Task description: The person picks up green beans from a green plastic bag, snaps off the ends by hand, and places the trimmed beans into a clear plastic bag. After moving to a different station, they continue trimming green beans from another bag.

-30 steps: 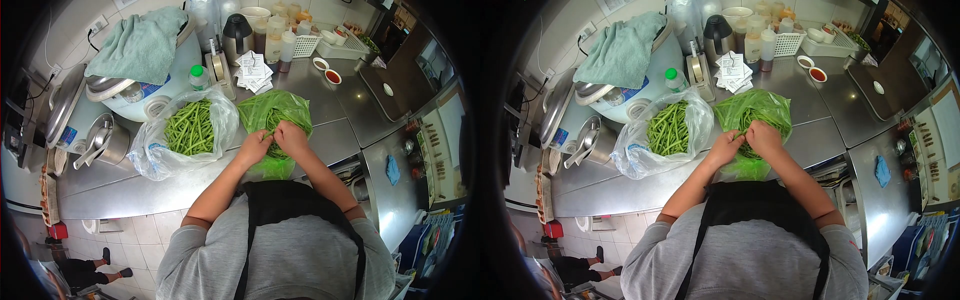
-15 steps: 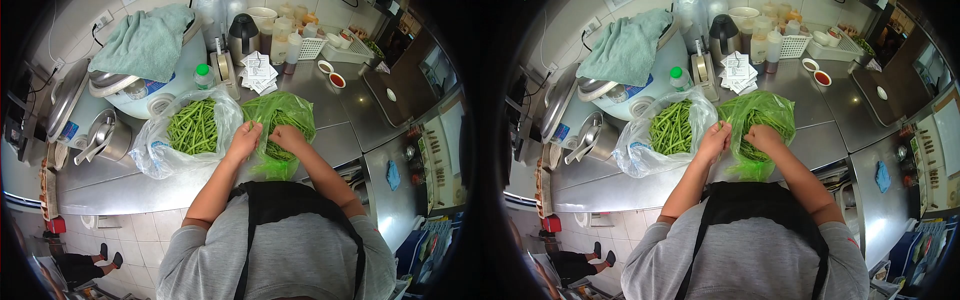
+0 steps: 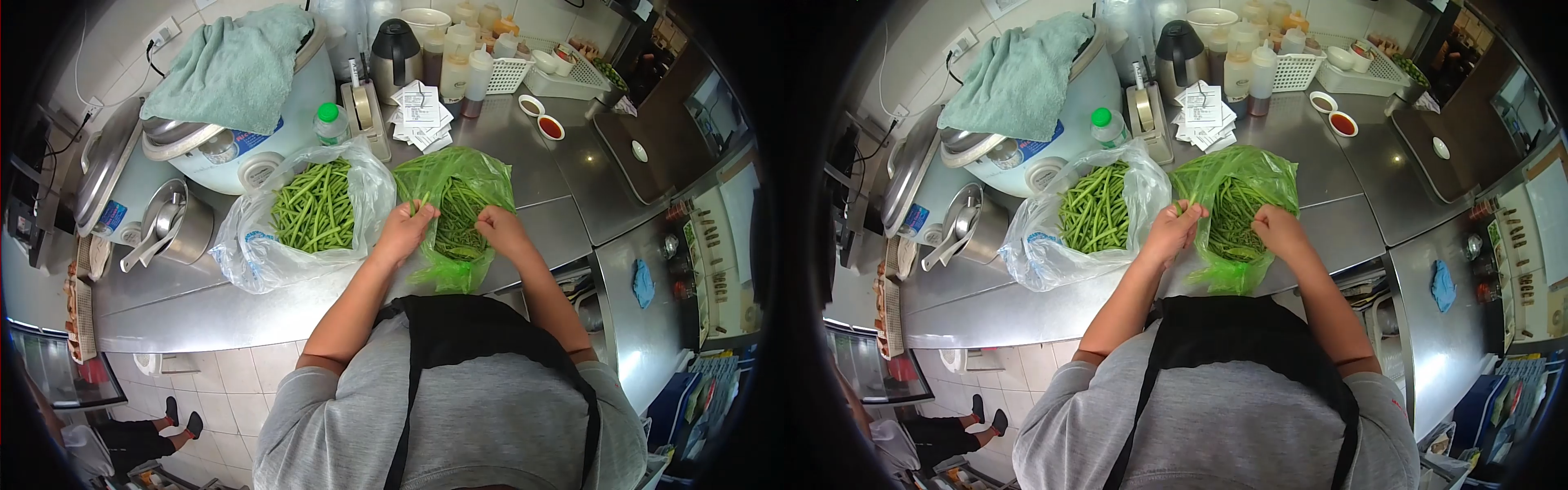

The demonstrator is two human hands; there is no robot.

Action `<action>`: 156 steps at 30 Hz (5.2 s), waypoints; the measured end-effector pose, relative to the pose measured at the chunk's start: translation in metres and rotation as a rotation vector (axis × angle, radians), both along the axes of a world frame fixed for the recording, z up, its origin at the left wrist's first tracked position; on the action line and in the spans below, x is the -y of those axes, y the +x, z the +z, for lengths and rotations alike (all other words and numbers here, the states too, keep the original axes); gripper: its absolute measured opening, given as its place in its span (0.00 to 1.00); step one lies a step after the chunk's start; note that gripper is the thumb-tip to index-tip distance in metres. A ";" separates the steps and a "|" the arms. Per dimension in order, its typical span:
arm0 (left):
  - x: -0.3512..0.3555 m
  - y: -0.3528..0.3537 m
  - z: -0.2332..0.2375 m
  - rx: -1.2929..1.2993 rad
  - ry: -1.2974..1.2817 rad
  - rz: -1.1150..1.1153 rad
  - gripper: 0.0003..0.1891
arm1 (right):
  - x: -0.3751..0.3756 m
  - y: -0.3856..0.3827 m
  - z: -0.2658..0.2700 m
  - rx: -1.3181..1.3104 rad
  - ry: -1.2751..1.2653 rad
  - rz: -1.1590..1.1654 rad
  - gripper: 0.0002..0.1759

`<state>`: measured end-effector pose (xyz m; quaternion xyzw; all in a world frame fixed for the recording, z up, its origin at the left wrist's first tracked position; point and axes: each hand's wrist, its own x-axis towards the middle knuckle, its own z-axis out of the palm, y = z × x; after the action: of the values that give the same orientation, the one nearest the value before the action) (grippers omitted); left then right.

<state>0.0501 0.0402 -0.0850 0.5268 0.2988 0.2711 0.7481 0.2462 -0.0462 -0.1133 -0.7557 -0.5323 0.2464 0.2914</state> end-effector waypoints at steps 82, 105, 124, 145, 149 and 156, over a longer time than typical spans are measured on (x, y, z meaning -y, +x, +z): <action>-0.006 -0.018 0.027 -0.095 0.691 0.257 0.10 | -0.019 -0.004 -0.010 -0.531 0.520 -0.201 0.11; 0.001 -0.021 0.023 -0.102 0.482 0.153 0.11 | 0.007 -0.049 0.069 -0.267 0.494 0.070 0.12; 0.017 -0.007 0.017 -0.382 0.693 0.043 0.09 | 0.008 -0.050 0.044 0.093 0.310 0.175 0.08; 0.016 -0.001 0.002 -0.127 0.476 0.047 0.06 | -0.005 -0.013 0.039 -0.035 -0.039 0.050 0.18; 0.018 0.003 0.004 -0.039 0.419 0.065 0.05 | -0.002 -0.032 0.022 -0.301 -0.027 0.183 0.20; 0.015 -0.002 0.009 0.100 0.354 0.148 0.04 | 0.003 -0.051 0.024 -0.700 0.015 0.356 0.14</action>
<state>0.0484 0.0249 -0.0757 0.6127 0.2469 0.3995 0.6356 0.1952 -0.0494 -0.0898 -0.5197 -0.5254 0.5318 0.4136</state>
